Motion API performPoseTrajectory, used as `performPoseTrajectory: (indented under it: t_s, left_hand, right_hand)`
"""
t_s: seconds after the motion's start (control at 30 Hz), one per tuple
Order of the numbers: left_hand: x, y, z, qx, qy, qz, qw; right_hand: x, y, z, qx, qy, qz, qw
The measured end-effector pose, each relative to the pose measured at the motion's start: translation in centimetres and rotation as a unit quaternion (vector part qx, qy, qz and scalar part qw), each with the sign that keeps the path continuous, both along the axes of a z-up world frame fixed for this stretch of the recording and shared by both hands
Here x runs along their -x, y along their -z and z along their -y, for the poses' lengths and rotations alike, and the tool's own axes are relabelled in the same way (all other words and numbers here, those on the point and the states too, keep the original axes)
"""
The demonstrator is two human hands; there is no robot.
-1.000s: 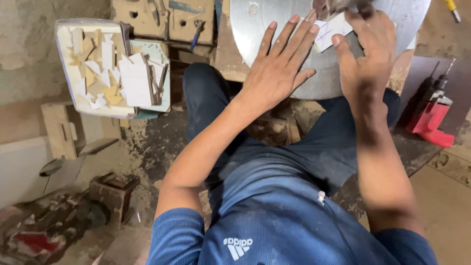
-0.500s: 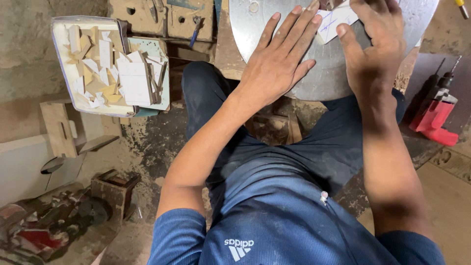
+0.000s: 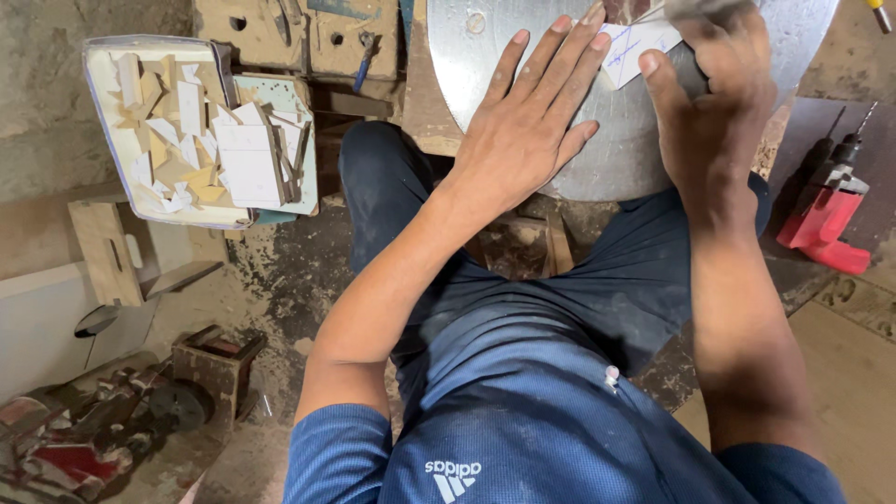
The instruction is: The person sits on the floor and uses a chisel to carve small white wooden pieces on a round metal table. They repeatedly position the wood, strike the chisel, and adjust the pieces while working.
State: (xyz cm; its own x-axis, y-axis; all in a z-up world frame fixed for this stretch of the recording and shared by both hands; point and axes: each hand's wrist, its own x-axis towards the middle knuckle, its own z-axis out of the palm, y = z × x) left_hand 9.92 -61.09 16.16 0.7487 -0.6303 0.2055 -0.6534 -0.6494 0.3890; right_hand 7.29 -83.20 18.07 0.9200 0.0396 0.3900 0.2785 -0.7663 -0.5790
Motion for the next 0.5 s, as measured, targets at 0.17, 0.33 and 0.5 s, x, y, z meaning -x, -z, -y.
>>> performPoseTrajectory:
  t_s: [0.17,0.33,0.5]
  left_hand:
    - [0.0,-0.1,0.0,-0.006,-0.001,-0.004,1.0]
    - [0.2,0.3,0.2,-0.006,-0.006,-0.008,1.0]
    - [0.1,0.8,0.7,-0.002,-0.014,-0.002,1.0]
  right_hand:
    - [-0.2,-0.5,-0.1,-0.055,0.028,-0.067,0.996]
    - [-0.1,-1.3,-0.6,-0.063,0.014,-0.053,0.997]
    - [-0.5,-2.0,-0.9,-0.049,-0.026,-0.001,0.998]
